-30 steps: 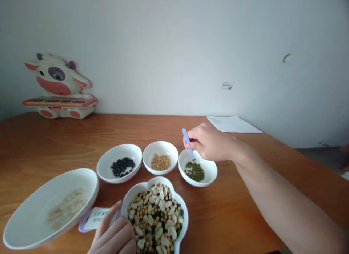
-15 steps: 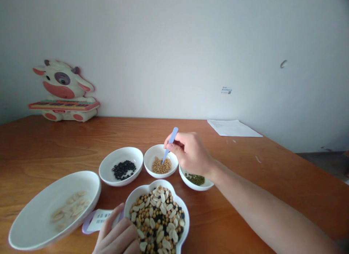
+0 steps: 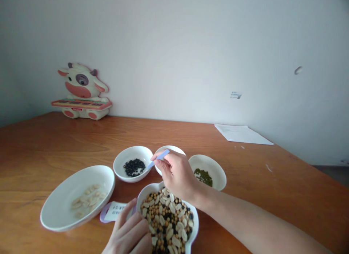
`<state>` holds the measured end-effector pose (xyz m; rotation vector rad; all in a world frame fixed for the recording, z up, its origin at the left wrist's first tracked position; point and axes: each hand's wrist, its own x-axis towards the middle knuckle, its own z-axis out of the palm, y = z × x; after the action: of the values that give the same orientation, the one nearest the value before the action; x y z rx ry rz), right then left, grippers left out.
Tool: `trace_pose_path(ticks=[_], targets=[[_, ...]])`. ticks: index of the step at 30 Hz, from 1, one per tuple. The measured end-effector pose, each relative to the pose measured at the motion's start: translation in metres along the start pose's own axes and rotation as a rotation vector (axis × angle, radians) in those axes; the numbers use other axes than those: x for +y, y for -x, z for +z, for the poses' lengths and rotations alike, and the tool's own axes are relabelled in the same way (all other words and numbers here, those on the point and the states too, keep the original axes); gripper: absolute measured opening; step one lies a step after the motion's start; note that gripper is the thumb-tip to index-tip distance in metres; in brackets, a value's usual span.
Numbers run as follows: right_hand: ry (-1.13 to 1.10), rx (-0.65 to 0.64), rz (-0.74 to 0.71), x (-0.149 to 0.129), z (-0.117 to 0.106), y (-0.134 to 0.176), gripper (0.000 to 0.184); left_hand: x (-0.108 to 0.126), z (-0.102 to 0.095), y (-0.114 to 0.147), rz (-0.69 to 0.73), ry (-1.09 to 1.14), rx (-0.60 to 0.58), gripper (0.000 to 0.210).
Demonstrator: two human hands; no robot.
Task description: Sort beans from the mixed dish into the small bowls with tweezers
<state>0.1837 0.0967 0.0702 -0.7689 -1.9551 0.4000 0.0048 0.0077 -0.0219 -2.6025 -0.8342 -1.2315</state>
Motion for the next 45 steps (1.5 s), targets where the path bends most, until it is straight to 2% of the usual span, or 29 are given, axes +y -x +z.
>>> trace_pose_path(ticks=[6,10,19,24,31,33,35,37,45], targets=[[-0.003,-0.034,0.011,-0.003,-0.01,0.023,0.02,0.001,0.001,0.001,0.009,-0.024,0.004,0.033],[-0.003,-0.123,-0.011,-0.002,-0.01,0.034,0.017,0.0,0.001,0.001,0.001,0.005,0.007,0.034],[-0.061,-0.239,-0.051,-0.001,-0.008,0.034,0.015,0.002,0.006,0.003,-0.023,0.035,-0.004,0.036],[-0.054,-0.241,-0.061,-0.001,-0.007,0.035,0.015,0.006,0.008,0.003,-0.103,0.096,0.047,0.041],[-0.049,-0.268,-0.061,-0.001,-0.007,0.035,0.015,0.007,0.003,-0.005,-0.115,0.088,0.081,0.044],[-0.041,-0.275,-0.053,-0.001,-0.007,0.035,0.015,0.006,-0.003,-0.009,-0.093,0.074,0.04,0.043],[-0.039,-0.277,-0.048,-0.001,-0.007,0.035,0.016,0.005,-0.011,-0.013,-0.054,0.06,-0.077,0.039],[-0.04,-0.278,-0.05,-0.001,-0.007,0.035,0.016,0.004,-0.018,-0.015,-0.039,0.053,-0.131,0.035],[-0.024,-0.305,-0.03,-0.002,-0.008,0.036,0.017,0.005,-0.021,-0.017,-0.013,0.006,-0.126,0.034]])
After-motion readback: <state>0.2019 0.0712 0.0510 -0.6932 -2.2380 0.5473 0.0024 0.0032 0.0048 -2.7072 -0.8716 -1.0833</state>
